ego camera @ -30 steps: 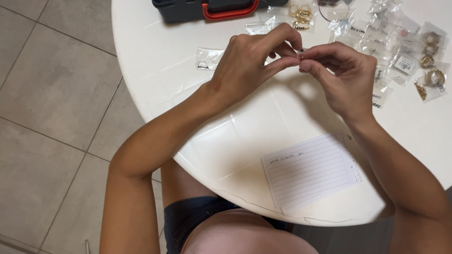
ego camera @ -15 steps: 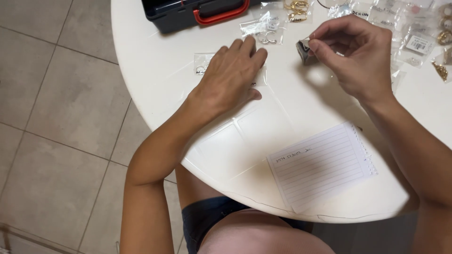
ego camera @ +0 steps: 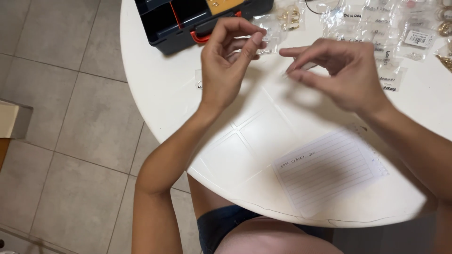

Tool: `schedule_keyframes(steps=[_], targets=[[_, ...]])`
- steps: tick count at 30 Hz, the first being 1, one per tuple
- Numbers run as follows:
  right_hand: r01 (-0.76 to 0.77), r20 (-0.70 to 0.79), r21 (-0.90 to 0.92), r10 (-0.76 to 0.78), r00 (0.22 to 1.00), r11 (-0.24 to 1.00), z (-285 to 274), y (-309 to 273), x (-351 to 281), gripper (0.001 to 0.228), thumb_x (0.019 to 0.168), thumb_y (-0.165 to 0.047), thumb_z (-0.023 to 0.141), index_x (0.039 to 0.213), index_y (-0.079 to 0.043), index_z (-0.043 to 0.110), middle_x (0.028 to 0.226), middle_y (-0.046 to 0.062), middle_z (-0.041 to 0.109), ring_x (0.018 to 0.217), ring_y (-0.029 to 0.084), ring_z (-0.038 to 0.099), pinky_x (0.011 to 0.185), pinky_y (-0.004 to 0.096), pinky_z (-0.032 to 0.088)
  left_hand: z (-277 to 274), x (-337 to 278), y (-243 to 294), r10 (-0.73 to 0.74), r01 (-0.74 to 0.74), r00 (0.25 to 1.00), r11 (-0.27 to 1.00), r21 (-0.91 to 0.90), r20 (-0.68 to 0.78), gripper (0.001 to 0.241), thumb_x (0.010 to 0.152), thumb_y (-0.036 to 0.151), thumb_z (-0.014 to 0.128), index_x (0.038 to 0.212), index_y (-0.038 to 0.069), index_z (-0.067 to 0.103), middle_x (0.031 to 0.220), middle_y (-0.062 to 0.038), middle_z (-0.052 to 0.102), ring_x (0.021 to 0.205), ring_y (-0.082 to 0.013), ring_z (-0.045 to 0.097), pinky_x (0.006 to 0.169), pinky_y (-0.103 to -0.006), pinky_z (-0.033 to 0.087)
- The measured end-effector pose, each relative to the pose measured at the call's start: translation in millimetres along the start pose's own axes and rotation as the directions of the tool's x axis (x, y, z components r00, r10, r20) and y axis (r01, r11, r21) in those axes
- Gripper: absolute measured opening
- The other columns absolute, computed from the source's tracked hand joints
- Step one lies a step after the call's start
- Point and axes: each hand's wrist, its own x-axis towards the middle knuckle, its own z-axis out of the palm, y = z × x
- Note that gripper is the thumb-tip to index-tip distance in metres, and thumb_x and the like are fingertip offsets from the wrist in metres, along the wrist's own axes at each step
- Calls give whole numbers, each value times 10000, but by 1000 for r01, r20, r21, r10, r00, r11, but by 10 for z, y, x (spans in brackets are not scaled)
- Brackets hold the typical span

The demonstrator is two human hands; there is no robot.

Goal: Sorting and inspecting small jewelry components and charms on a table

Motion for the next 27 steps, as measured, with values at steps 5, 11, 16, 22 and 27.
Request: schedule_keyframes(steps=[5,11,16,22,27], targets=[[193,32,-73,-191,981,978,156,-42,-63,112,944,95,740,1017,32,684,1116,218,717,1391,412,644,1247,435,514,205,-137,-109,-33,21,999,957,-290,-34,164,995,166,684,1060,97,551,1100,-107,622,982,-234,741,861,-301,642],[175,-155,13,-171,973,985,101,123,-93,150,990,97,732,1100,45,645,1112,203,698,1246,343,724,1119,363,626,314,-237,-131,17,-17,1000,913,-408,-4,224,1008,30,624,1048,100,416,1050,-114,557,1038,-252,678,887,-335,629],[222,-170,-140,-244,955,965,142,11,-115,133,1011,148,745,1101,97,662,1105,262,696,1108,322,726,1028,353,596,286,-258,19,322,-297,943,930,218,-89,337,971,157,731,1165,107,459,1192,-89,557,1150,-224,589,1032,-327,469],[627,168,-404,-620,766,666,145,-130,-35,112,923,226,776,973,149,711,944,273,701,896,379,710,913,464,593,46,-142,158,645,-616,686,266,742,338,189,1096,160,553,1170,162,727,1184,47,721,1042,-186,638,932,-356,378],[677,236,-508,-670,704,533,111,-20,-29,97,945,165,806,992,114,738,963,247,712,913,352,722,934,480,616,7,-103,56,567,-573,746,279,771,349,172,1045,258,734,1199,190,695,1139,16,691,1032,-204,639,942,-382,363]])
